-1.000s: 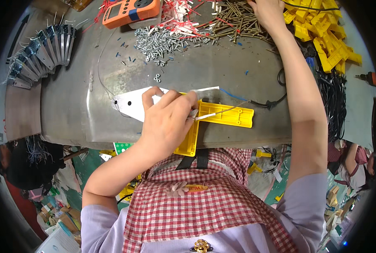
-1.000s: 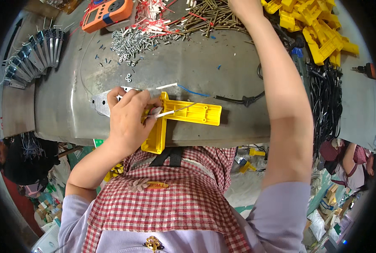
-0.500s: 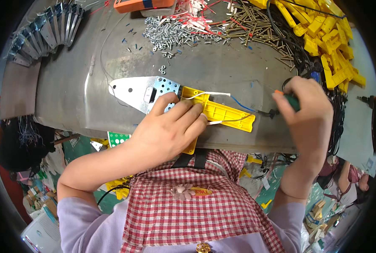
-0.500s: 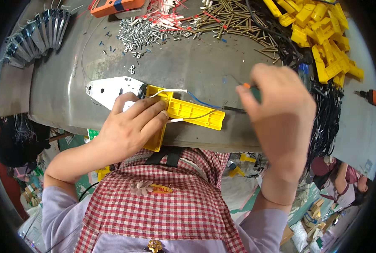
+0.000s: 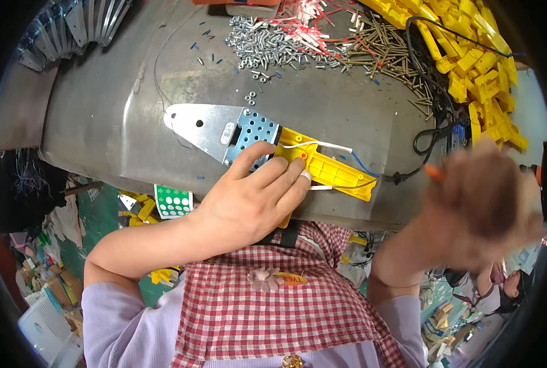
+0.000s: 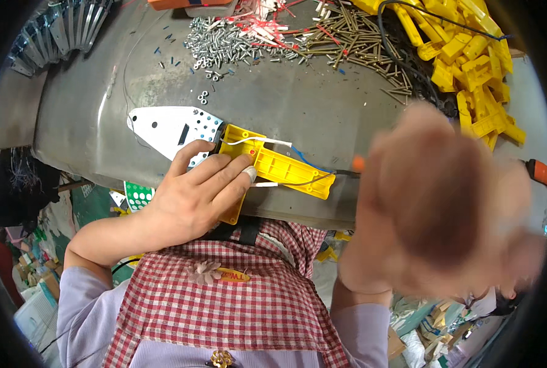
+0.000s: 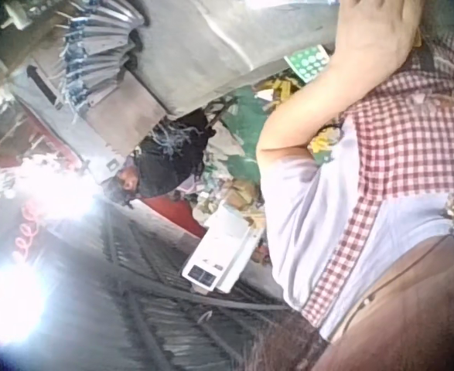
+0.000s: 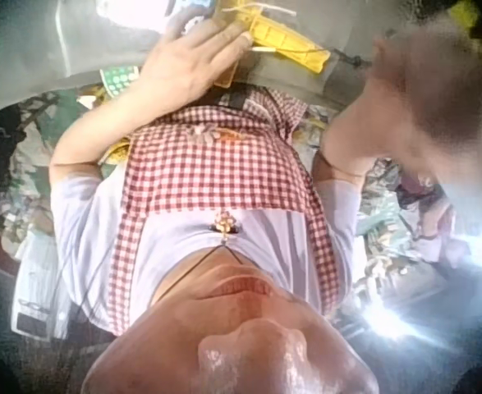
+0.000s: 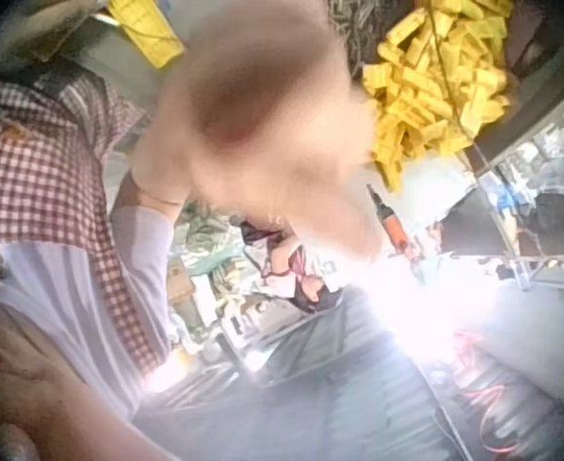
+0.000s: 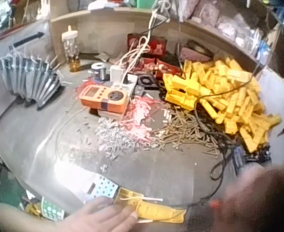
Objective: Assemble hardware components by joining yellow plastic parts, soldering wires, and securing them with screws.
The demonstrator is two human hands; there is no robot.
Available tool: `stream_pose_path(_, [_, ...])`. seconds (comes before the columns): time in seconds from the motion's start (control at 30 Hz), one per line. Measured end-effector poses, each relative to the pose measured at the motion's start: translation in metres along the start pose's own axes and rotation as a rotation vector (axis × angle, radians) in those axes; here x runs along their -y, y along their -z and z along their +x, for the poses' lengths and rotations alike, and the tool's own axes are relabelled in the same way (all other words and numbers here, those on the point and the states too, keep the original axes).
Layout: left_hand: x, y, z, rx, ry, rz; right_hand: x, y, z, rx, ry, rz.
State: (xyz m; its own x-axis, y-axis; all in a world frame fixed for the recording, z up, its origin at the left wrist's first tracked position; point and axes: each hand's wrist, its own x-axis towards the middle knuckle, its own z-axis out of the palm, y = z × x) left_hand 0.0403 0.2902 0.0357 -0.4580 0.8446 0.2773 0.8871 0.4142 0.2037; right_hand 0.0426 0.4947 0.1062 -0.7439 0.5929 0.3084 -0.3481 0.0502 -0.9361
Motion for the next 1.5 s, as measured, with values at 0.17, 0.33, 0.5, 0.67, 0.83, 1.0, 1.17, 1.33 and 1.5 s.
stream_pose_path(0.17, [0.000, -0.002, -0.001, -0.026, 0.007, -0.010, -0.007, -0.015, -0.007, 0.804, -0.166, 0.542])
stream_pose_path(0.33, [-0.001, -0.001, 0.002, -0.018, -0.004, -0.019, -0.033, -0.014, -0.008, 0.799, -0.174, 0.583])
stream_pose_path(0.5, [0.001, 0.001, 0.000, -0.040, -0.014, -0.065, -0.023, -0.027, 0.005, 1.140, -0.254, 0.385])
stream_pose_path(0.67, [0.037, 0.017, 0.027, -0.504, 0.108, -0.478, -0.024, -0.032, 0.005, 0.941, -0.530, 0.267])
stream_pose_path(0.83, [0.008, 0.034, 0.094, -0.581, -0.116, -0.772, -0.021, -0.021, -0.010, 0.779, -0.410, 0.125])
stream_pose_path(1.0, [0.042, 0.025, 0.090, -0.606, 0.029, -0.803, -0.033, -0.047, 0.000, 0.479, -0.611, 0.238])
stream_pose_path(1.17, [0.003, -0.002, 0.051, -0.326, -0.003, -0.381, -0.048, -0.004, 0.103, 0.687, 0.097, 0.282])
stream_pose_path(1.33, [0.013, -0.022, 0.051, -0.274, 0.013, -0.284, -0.028, 0.097, 0.044, 0.929, 0.227, -1.080])
stream_pose_path(1.5, [0.005, 0.000, 0.058, 0.039, 0.255, -0.462, -0.036, 0.149, -0.017, 0.649, 0.089, -0.960])
